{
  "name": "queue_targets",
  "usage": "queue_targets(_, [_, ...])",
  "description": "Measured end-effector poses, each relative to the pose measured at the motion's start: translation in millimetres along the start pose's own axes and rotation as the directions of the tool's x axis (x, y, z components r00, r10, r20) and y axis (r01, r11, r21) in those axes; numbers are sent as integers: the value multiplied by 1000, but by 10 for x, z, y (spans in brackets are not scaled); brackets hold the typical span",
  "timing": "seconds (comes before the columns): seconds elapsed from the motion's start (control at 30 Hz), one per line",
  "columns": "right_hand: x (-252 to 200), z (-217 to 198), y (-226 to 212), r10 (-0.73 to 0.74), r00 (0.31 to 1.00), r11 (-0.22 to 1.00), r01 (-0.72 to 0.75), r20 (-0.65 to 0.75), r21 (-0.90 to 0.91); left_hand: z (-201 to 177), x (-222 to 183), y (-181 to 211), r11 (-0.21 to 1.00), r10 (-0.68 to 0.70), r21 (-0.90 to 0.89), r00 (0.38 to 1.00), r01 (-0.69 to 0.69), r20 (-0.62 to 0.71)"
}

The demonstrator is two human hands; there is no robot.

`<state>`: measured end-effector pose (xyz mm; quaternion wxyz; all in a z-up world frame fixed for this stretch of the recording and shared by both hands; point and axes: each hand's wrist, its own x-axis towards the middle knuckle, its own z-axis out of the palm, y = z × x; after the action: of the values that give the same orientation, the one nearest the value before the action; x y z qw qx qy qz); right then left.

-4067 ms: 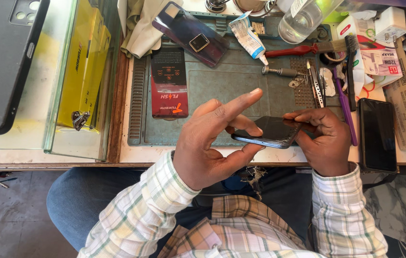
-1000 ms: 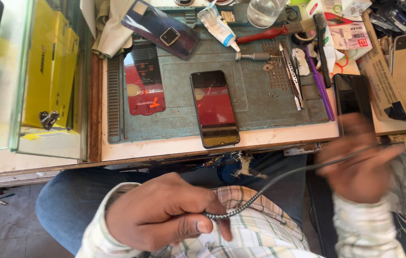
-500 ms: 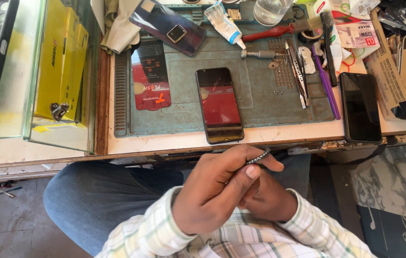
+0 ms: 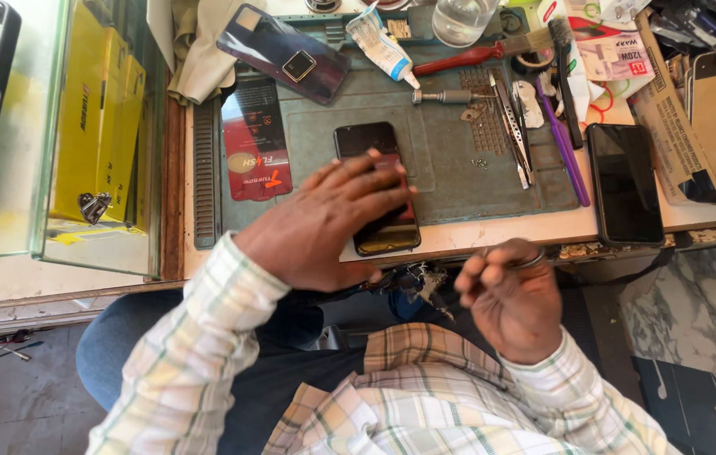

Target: The person unscrews internal components of a disassembled mobile phone, removes the motherboard, and uses a cloth to wipe various parts of the device.

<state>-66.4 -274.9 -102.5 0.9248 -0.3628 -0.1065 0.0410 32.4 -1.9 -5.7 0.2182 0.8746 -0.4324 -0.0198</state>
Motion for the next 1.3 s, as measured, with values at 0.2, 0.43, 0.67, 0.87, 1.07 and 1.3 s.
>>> queue_targets(0.2, [6,95,-47,-116,992,785,67,-40,-616,-42,197,-178,994,-80,90,969,60,233])
queue_targets(0.43, [199,175,-68,-203,974,575,203,102,-792,-1,245,-176,994,-75,90,964,53,255])
queue_targets(0.67, [331,287,-117,-209,977,347,116,44,-931,71,206,-194,999,-25,34,994,22,105])
queue_targets(0.87, [480,336,-137,-248,958,513,253,141,-820,204,220,-280,988,150,49,974,-144,-170])
queue_targets(1.07, [600,537,-189,-344,930,550,312,131,-775,141,95,-310,977,103,-145,941,-156,-321])
queue_targets(1.3, [651,710,-209,-388,891,474,411,235,-779,79,15,-302,924,51,-347,949,-164,-313])
